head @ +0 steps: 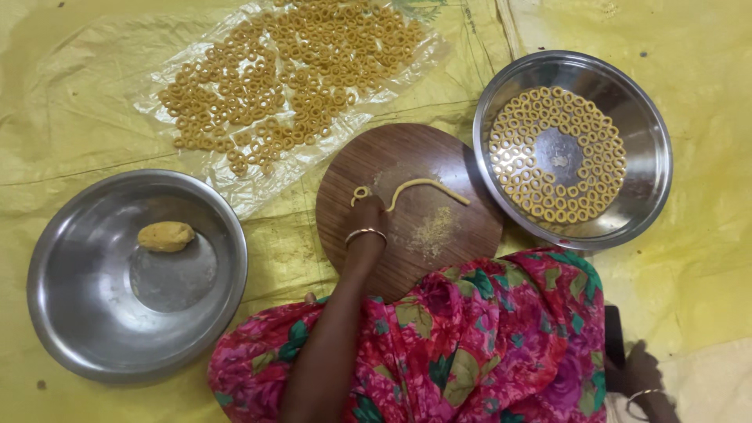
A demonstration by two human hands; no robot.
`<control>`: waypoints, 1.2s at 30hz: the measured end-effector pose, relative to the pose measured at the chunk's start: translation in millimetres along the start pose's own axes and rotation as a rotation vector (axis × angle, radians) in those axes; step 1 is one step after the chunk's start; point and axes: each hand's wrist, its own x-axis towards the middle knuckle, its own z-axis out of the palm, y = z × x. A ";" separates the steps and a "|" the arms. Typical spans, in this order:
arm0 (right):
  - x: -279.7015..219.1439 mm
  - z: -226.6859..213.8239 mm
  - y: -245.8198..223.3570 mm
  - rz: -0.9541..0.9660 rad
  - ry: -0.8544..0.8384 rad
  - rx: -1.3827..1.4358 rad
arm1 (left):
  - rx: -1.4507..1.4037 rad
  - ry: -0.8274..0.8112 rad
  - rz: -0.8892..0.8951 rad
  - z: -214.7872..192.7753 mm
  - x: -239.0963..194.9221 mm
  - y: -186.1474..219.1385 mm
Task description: The person rolls a small piece of yellow dough into a thin rope on a wooden board, then forms it into a ring and places it into a metal tray. The process repeats with additional dough pieces, accumulating rings in the tray.
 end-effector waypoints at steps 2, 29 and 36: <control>-5.8 16.2 5.9 0.021 0.010 0.011 | -0.295 0.113 0.080 -0.7 -0.9 -3.7; 27.6 -127.2 -208.3 -0.582 0.465 0.739 | -1.196 -0.200 -0.025 16.3 11.7 -11.3; -2.7 -119.2 -412.1 -1.076 0.020 0.894 | -1.213 -0.381 -0.028 8.9 3.0 -6.6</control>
